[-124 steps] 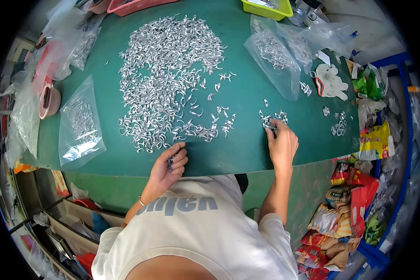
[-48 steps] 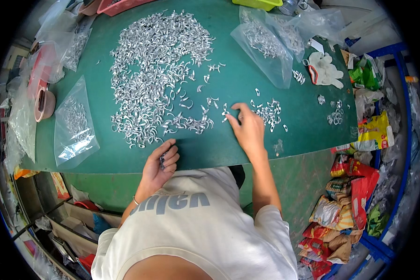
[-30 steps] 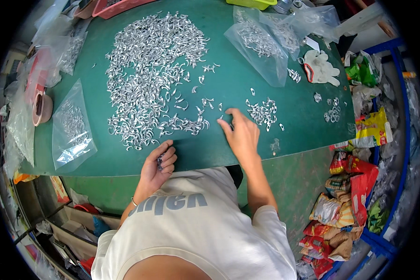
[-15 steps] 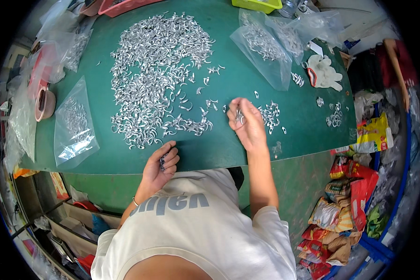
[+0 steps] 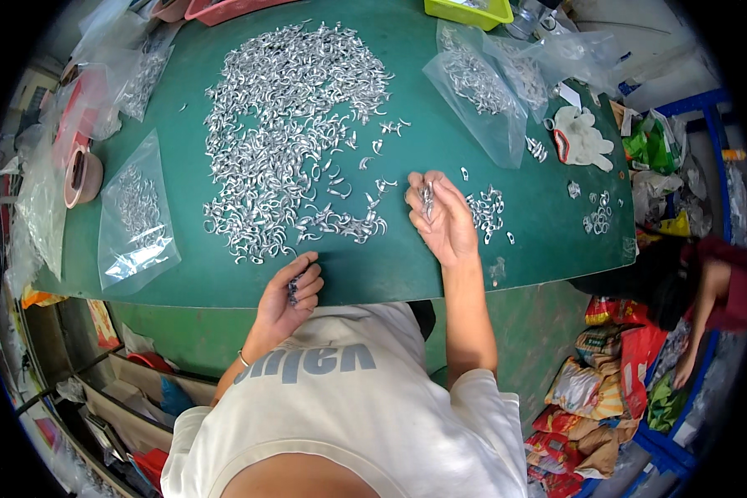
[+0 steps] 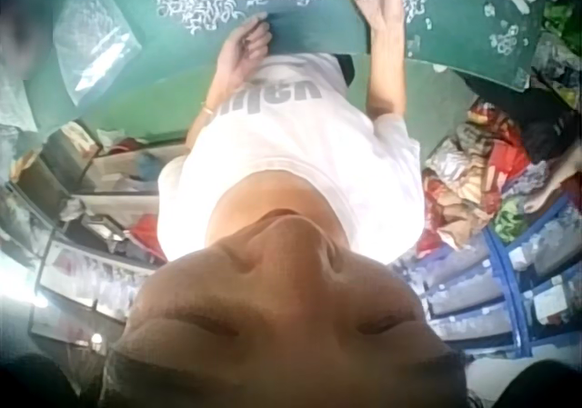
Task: The person sorts a large pile of small, silver metal hooks on a green table. They pick up the hooks by hand, separate them, and place them into a clear plastic bag. The person also moves a plastic bag containing sorted hooks to the side to make space.
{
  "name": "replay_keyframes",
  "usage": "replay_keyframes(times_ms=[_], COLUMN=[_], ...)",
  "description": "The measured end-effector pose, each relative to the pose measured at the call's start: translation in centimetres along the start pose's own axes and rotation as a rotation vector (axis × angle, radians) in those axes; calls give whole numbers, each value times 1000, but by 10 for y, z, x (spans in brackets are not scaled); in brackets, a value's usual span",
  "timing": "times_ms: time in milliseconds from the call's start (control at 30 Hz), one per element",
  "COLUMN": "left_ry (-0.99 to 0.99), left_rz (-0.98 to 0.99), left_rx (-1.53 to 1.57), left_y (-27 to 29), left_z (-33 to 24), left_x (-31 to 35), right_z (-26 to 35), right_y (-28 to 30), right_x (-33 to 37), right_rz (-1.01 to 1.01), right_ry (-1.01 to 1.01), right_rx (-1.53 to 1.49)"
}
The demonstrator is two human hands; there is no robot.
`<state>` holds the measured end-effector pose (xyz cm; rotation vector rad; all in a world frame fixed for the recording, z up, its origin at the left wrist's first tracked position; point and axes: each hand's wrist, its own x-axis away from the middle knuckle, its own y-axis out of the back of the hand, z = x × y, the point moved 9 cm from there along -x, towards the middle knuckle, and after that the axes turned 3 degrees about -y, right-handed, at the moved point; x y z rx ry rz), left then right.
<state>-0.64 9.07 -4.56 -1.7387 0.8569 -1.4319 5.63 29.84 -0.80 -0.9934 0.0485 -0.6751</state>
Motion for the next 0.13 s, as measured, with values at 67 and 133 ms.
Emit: replay_keyframes(times_ms=[67,133], left_ry=[-2,-1], left_rz=[3,13], left_rx=[-4,-13], left_y=[0,-1], left_z=[0,0], left_x=[0,-1], right_z=[1,-6], right_y=[-2,27], right_x=[-2,-9], right_rz=[52,281], right_ry=[2,-2], right_rx=[-93,-4])
